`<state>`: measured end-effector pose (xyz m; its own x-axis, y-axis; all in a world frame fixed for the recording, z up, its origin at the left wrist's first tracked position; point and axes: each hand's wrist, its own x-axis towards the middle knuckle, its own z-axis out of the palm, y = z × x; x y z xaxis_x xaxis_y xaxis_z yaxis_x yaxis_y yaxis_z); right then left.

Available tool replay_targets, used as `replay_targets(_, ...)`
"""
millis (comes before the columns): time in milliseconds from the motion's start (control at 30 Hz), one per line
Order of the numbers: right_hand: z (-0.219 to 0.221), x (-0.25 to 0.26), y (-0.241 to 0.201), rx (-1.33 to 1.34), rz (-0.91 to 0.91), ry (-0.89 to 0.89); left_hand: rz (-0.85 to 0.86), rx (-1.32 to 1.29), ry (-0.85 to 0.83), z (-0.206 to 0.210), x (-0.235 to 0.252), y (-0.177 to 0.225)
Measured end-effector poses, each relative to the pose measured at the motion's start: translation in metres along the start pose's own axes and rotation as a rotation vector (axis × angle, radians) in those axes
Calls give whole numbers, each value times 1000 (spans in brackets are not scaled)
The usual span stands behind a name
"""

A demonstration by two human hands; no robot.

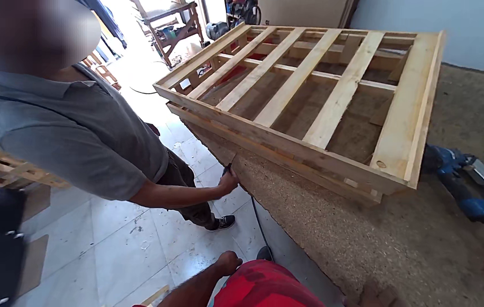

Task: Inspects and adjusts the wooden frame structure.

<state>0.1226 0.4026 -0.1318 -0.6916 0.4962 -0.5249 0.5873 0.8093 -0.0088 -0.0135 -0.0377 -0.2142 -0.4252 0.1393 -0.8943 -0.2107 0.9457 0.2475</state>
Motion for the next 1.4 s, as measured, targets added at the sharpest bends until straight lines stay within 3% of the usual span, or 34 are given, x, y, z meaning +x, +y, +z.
replay_targets(200,4,0,1,34,-1,20,21,-86,36,3,8,-3)
replay_targets(600,-2,2,-4,58,21,-12,-32,53,18,15,-5,-34)
replay_targets(1400,-2,2,-1,107,-4,-13,-6,46,15,16,-11,-21)
